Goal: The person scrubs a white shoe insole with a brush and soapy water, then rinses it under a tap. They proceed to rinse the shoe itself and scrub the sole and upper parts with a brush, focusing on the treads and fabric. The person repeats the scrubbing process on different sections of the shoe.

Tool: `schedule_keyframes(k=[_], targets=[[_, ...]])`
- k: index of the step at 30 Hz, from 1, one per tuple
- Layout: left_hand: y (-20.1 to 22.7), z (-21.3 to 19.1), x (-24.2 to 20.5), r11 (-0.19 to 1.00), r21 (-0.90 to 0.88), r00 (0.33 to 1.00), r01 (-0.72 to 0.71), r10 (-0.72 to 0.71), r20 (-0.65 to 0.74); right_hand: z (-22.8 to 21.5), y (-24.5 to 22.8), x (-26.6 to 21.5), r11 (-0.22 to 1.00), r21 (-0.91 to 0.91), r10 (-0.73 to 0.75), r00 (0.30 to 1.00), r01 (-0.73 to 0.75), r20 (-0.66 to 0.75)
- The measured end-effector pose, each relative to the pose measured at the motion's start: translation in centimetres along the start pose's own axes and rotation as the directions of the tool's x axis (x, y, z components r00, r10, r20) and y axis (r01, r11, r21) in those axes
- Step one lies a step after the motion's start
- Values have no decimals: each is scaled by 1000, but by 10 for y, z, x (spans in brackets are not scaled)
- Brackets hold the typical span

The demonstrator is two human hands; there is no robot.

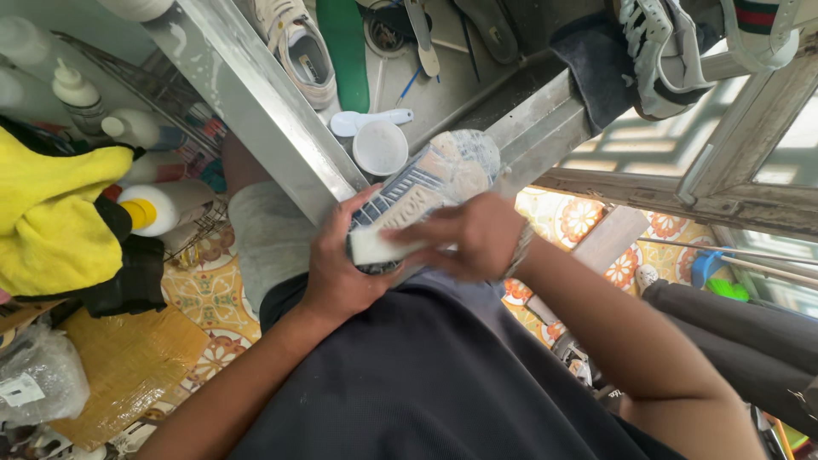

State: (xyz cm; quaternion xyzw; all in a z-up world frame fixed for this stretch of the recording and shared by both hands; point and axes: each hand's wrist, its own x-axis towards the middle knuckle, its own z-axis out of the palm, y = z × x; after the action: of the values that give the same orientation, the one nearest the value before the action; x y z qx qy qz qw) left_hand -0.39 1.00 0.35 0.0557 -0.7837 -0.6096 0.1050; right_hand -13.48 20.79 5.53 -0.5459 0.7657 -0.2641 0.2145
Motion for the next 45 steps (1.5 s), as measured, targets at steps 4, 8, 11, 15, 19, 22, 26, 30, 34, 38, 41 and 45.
schedule_keyframes(k=[4,8,11,15,19,22,26,30,34,38,41,45], targets=[[-3,1,-3,1000,-13,1000,-8,8,-1,-27,36,1,973,-152,172,984,-175,-33],[-4,4,-5,1000,15,1000,-5,5,-10,1,4,0,976,-170,147,988,-137,48],[-7,-1,-3,997,49,999,-53,53,8,7,7,5,984,-146,107,994,-107,-7],[-8,4,-6,1000,8,999,14,-14,-30,-27,42,2,958,-195,187,973,-211,-136],[-11,0,-3,987,84,991,-137,136,12,14,-3,0,988,-45,148,989,-148,-16],[-3,1,-4,1000,-3,1000,10,-10,-6,12,-3,-10,969,-150,188,980,-196,-60],[-2,3,-1,999,-48,1000,19,-20,-13,-11,37,-22,908,-204,330,924,-366,-191],[1,2,-2,1000,-29,1000,-4,3,-7,23,1,-25,960,-107,250,965,-258,-81],[3,2,0,1000,3,1000,11,-11,7,11,20,-42,971,-8,233,956,-238,-178],[4,5,-1,1000,-1,1000,12,-12,2,-7,57,-62,847,-253,381,866,-467,-323],[8,5,0,1000,20,1000,19,-19,6,20,36,-67,898,-122,371,876,-423,-308],[11,8,2,1000,21,1000,-10,10,19,24,53,-69,851,16,512,823,-525,-247]])
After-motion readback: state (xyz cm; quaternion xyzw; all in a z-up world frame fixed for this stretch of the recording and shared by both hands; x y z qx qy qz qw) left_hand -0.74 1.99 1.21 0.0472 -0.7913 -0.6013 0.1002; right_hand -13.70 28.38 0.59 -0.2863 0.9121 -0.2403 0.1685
